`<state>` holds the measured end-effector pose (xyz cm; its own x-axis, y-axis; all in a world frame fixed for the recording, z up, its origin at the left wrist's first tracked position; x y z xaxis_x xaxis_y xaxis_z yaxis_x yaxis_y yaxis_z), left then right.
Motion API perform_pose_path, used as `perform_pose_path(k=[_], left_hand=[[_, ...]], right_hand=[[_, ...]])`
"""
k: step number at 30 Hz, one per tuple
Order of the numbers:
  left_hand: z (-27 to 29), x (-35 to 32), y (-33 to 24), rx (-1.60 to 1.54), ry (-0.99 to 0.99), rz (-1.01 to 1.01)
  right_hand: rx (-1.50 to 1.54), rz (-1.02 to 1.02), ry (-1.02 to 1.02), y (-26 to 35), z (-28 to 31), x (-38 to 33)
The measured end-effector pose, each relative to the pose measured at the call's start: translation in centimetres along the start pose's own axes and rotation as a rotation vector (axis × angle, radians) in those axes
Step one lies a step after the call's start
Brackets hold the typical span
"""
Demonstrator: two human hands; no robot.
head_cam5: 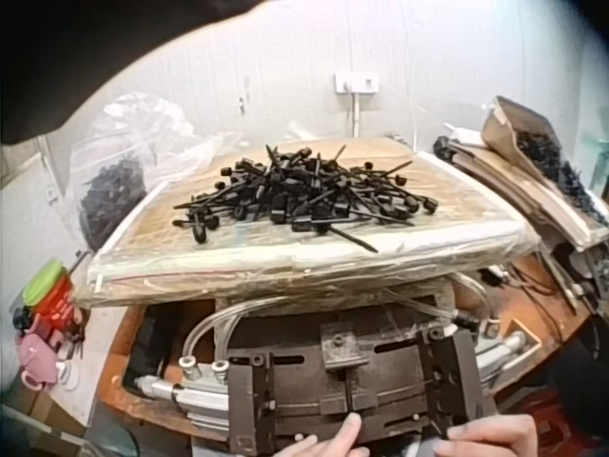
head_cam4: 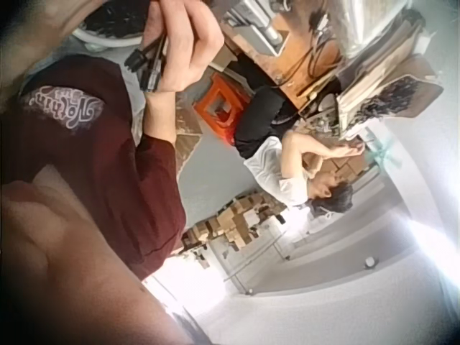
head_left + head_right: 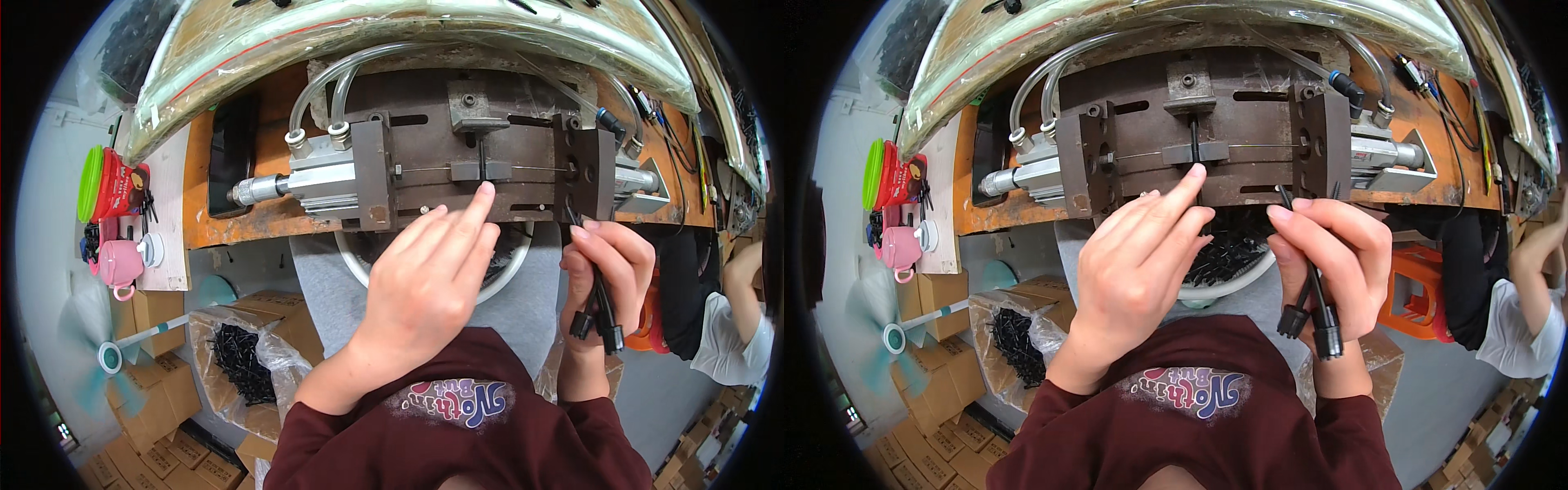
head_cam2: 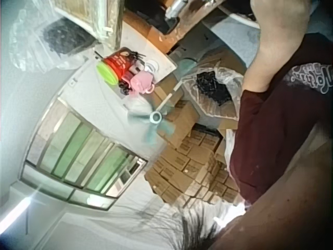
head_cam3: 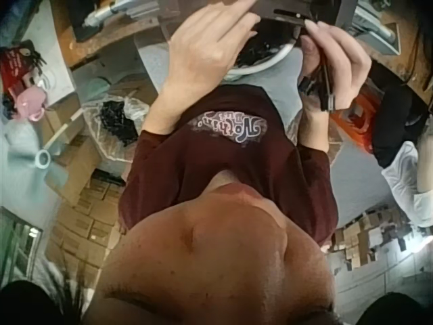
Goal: The recorder is seen assembling small black electronic components using a specialized pneumatic machine and placing finished items into a container.
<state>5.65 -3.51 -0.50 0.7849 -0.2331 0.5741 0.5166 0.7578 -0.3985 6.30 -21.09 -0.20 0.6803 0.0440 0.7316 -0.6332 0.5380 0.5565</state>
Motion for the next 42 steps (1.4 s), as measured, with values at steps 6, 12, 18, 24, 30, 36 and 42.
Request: perform_pose_path(k=[6,12,18,24,30,36,42], left_hand=[[-0.2,0.7,0.0,0.093,0.054,-0.007],[-0.3,0.5,0.2,0.107,0.067,0.017],[-0.1,0.7,0.1,0.133,0.096,0.035],[0.0,0.8,0.1,0.131,0.127,0.050],[1.9,0.1,-0.4,-0.467,0.072,0.213],[2.4,-0.2,-1.4,-0.682,0.000,0.160],[2.2,-0.7,-0.1,-0.379,-0.113,0.110]], right_hand=[[0.158,-0.020,0.000,-0.4,0.1,-0.5],[-0.130,0.168,0.018,1.4,0.1,0.4],[-0.156,0.195,-0.020,1.0,0.0,0.7],[-0.082,0.248,-0.014,1.2,-0.4,0.4],[-0.235,0.318,0.083,1.7,-1.4,0.6],[-0.215,0.398,0.124,2.7,-3.0,0.7],[-0.162,0.350,0.041,1.6,-2.1,1.0]])
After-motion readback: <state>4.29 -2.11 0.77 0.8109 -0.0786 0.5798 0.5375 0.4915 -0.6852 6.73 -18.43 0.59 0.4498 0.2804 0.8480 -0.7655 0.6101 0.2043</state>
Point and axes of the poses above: each hand's wrist, its own x-axis towards the middle knuckle, its own z-axis out of the back of the hand, y = z × x, the point moved 5 cm from there along x, towards the middle knuckle, and after that the axes turned 3 degrees about -y, right-handed, at the moved point
